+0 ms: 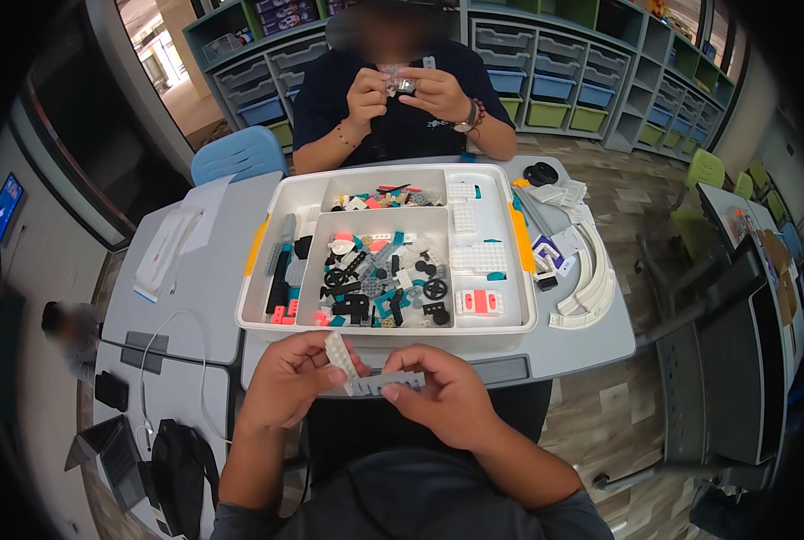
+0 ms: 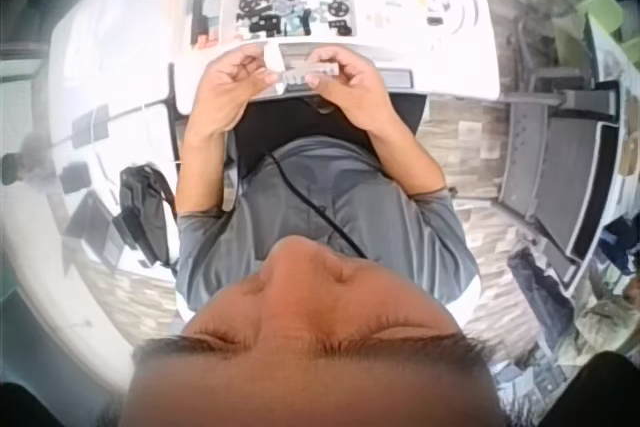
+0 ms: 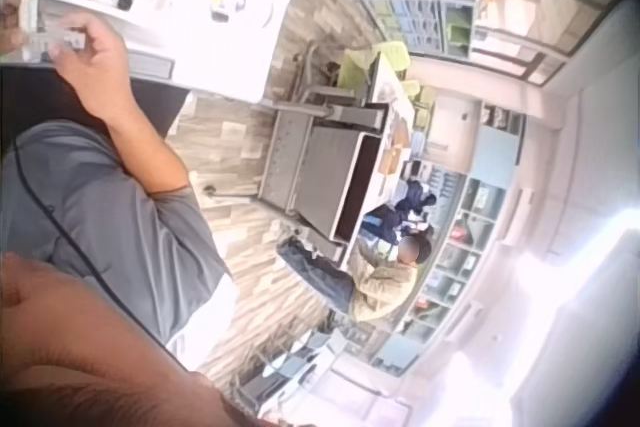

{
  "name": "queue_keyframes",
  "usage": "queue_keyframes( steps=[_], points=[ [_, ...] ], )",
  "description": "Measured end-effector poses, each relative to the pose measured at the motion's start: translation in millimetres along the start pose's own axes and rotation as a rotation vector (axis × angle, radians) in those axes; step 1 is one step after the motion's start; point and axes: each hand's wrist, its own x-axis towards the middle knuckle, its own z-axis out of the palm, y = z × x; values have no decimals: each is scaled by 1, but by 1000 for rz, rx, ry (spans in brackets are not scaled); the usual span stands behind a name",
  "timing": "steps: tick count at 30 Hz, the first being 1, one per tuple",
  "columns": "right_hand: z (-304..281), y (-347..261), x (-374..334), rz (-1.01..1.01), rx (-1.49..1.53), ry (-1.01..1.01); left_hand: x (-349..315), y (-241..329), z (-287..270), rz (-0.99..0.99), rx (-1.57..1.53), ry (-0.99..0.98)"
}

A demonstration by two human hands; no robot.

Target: The person picks and connects small plastic building blocks from a compartmentalized tray, assembling them into small structures. They handle various colored pieces, including white, black, and teal parts, and occasionally place assembled sections back into the tray.

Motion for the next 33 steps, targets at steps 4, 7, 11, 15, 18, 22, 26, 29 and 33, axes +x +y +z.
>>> queue_keyframes(
  steps=[4,7,11,15,18,22,26,29,33],
  points=[
    [-1,-3,-3,-49,64,41,-1,-1,-8,83,-146,79],
    [7,-7,5,6,219,75,-3,-9,4,184,-165,167],
    [17,-8,10,42,256,55,-3,-13,10,239,-27,157],
    [20,1,18,-59,148,28,-7,-17,13,312,27,101],
    [26,2,23,-75,103,-4,-14,-18,9,351,14,69],
    [25,2,25,34,169,-51,-18,-19,2,305,-31,67],
    [28,8,31,9,141,-60,-19,-18,0,316,-18,94],
    [27,9,34,53,150,-35,-16,-20,1,278,-29,142],
    [23,12,36,107,256,-5,-9,-26,4,266,-32,187]
  ],
)
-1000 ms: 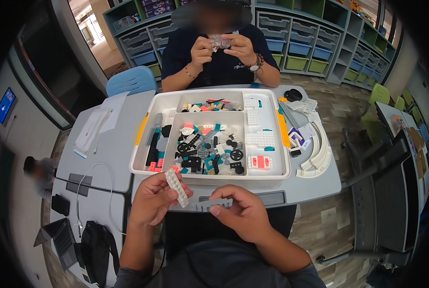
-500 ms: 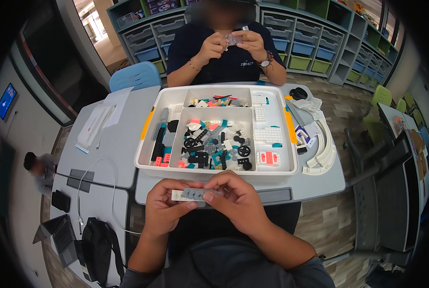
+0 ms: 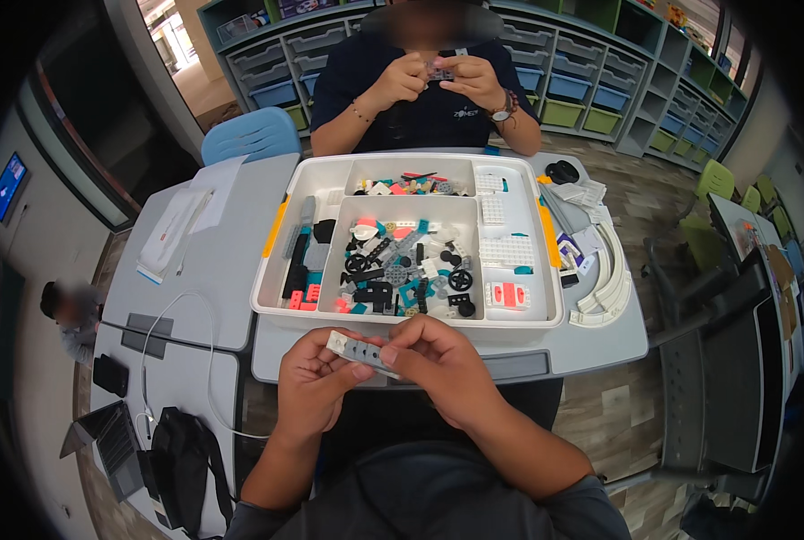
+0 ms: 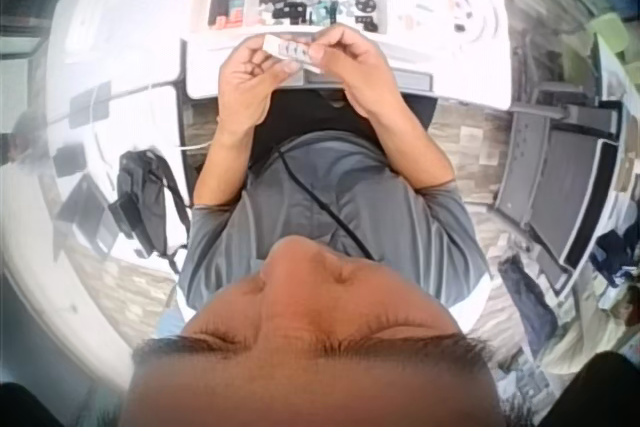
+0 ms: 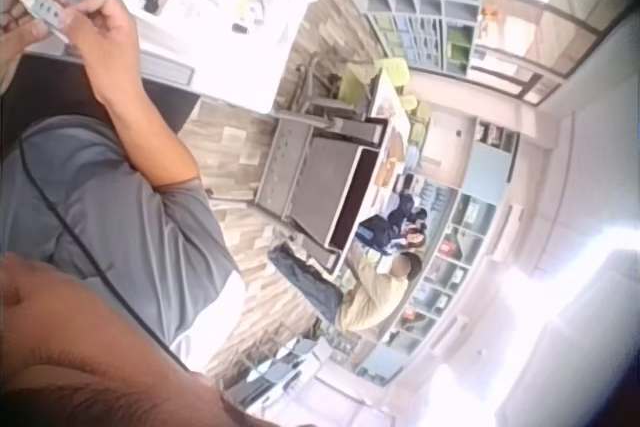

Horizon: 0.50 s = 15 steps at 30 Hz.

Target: The person picks and connects small plastic building blocks from a compartmentalized tray, assembling them into small structures. They handle various colored pieces, including white, black, and teal parts, and occasionally place assembled sections back into the tray.

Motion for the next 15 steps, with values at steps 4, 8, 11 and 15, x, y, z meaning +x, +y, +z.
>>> queue_keyframes(
  steps=[4,8,11,15],
  points=[
    [-1,-3,-1,111,137,-2,2,4,11,-25,-25,50],
    [0,-5,-5,105,151,-2,2,7,17,-73,-46,21],
    [2,-3,-5,2,50,-9,0,10,28,-51,-113,75],
    [-1,-2,-5,47,131,-22,1,11,24,-99,-82,69]
  ],
)
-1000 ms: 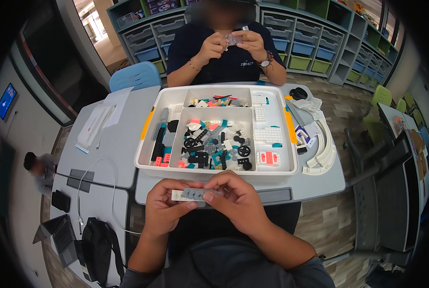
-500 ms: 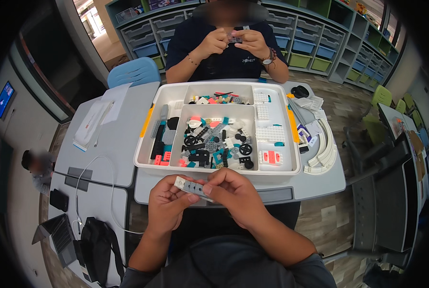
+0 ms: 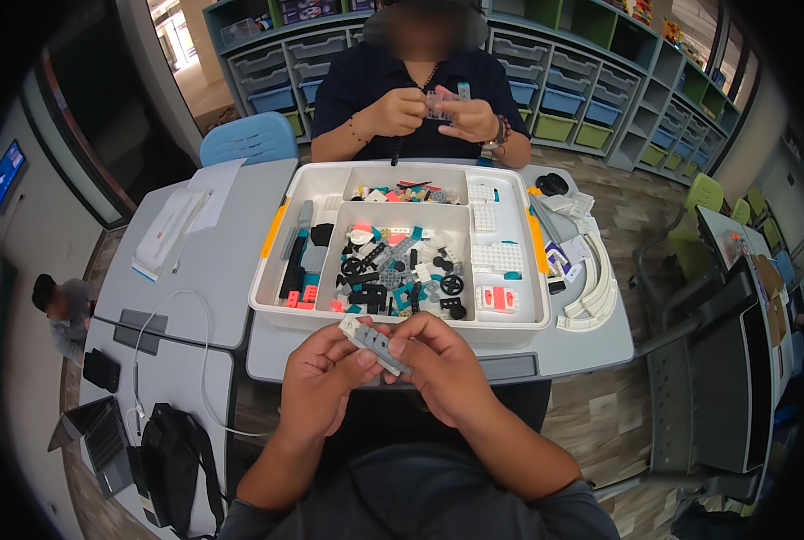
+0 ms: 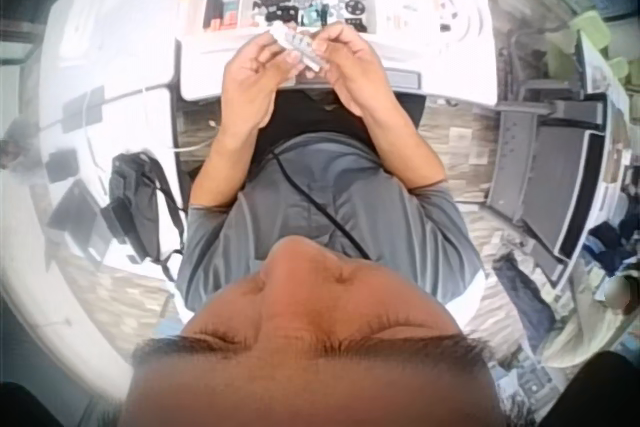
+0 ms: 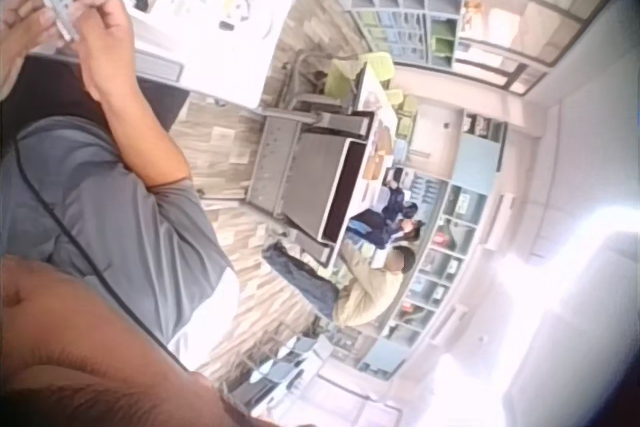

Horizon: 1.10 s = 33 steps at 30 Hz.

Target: The person picks and connects small plastic building blocks from a compartmentalized tray, assembling them into small structures. They handle various colored pieces, including white, black, and teal parts, and occasionally place assembled sections back into the tray.

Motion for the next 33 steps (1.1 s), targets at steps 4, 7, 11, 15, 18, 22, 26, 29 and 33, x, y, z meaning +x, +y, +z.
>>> queue_keyframes(
  steps=[4,7,11,15,18,22,26,29,33],
  points=[
    [0,0,-1,54,46,29,1,-4,-4,-38,4,26],
    [1,2,0,47,52,36,0,-5,-1,-26,-7,57],
    [-1,2,0,73,89,17,1,-2,-3,-31,-1,18],
    [0,2,-1,96,85,24,0,-2,-4,-30,-9,24],
    [0,3,-2,93,82,46,0,-2,-4,-34,-8,31],
    [-2,4,-3,65,50,46,1,-4,-4,-30,-5,36],
    [-5,3,-3,41,18,24,1,-5,-7,-18,10,28],
    [-5,3,-3,64,16,48,1,-4,-7,-37,4,21],
    [-3,4,-4,34,-4,57,0,-3,-7,-43,13,7]
  ],
)
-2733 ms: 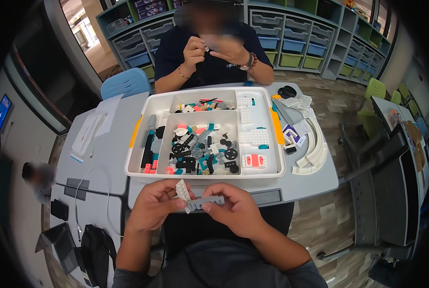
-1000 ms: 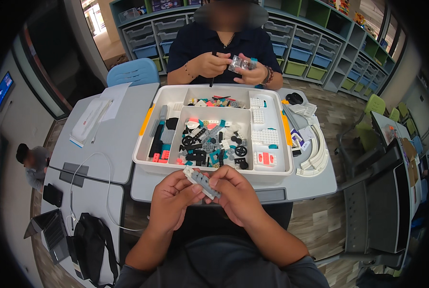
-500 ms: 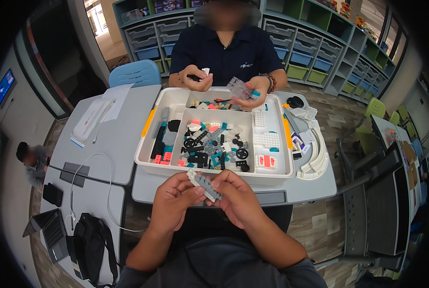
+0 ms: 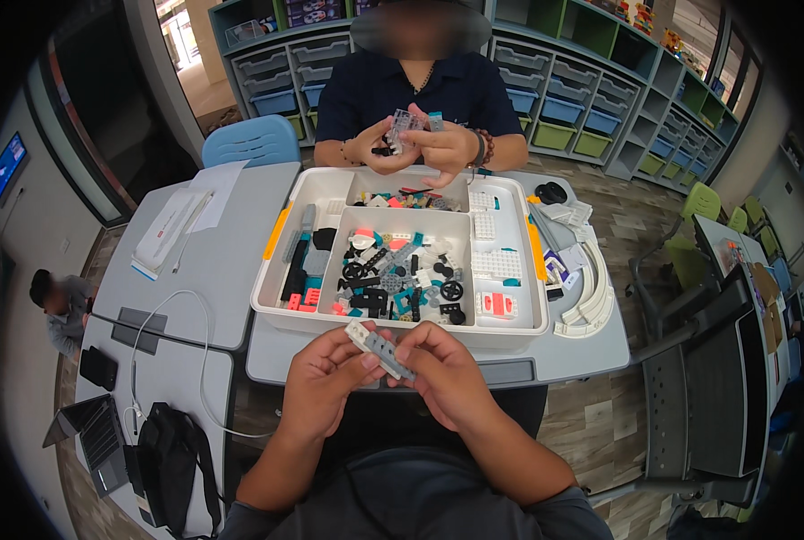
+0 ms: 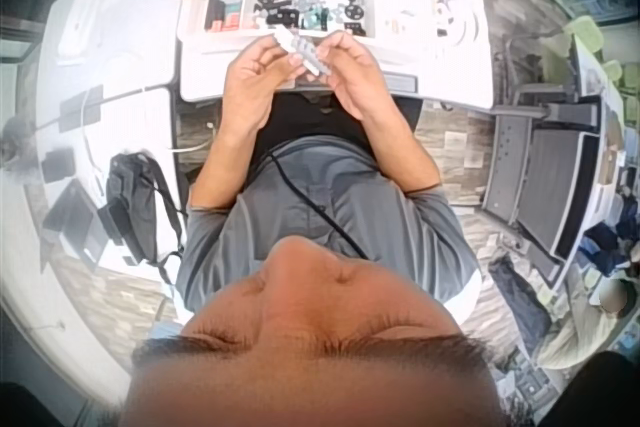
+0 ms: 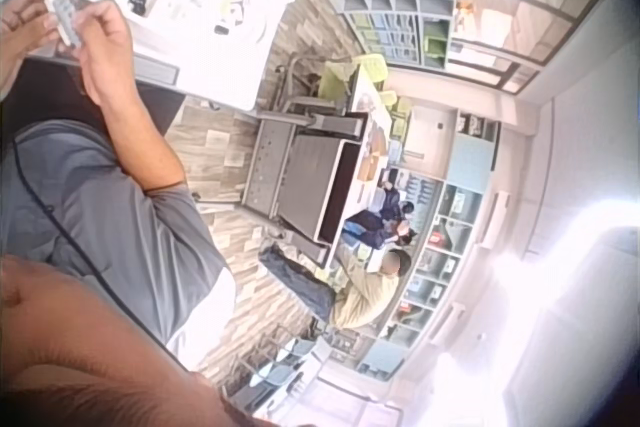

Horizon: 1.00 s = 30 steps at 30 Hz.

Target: The person picks and connects small plastic building blocks from a compartmentalized tray, assembling them into small structures. They handle various colored pieces, including white, black, and teal parts, and occasionally place assembled sections back into the tray.

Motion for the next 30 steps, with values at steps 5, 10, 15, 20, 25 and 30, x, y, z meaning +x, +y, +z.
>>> queue_keyframes(
  steps=[5,10,15,20,25,30],
  points=[
    [0,2,0,-47,-30,-14,-3,3,0,-14,9,6],
    [1,9,-1,-240,-334,33,-5,2,8,78,41,19],
    [11,17,-6,-463,-430,23,-4,-3,6,102,54,27],
    [14,18,-7,-497,-423,-29,-9,-2,0,126,34,6],
    [14,20,-2,-533,-457,-52,-9,0,-3,140,44,24],
    [14,15,2,-572,-493,-107,-11,3,-11,210,99,-46]
  ],
)
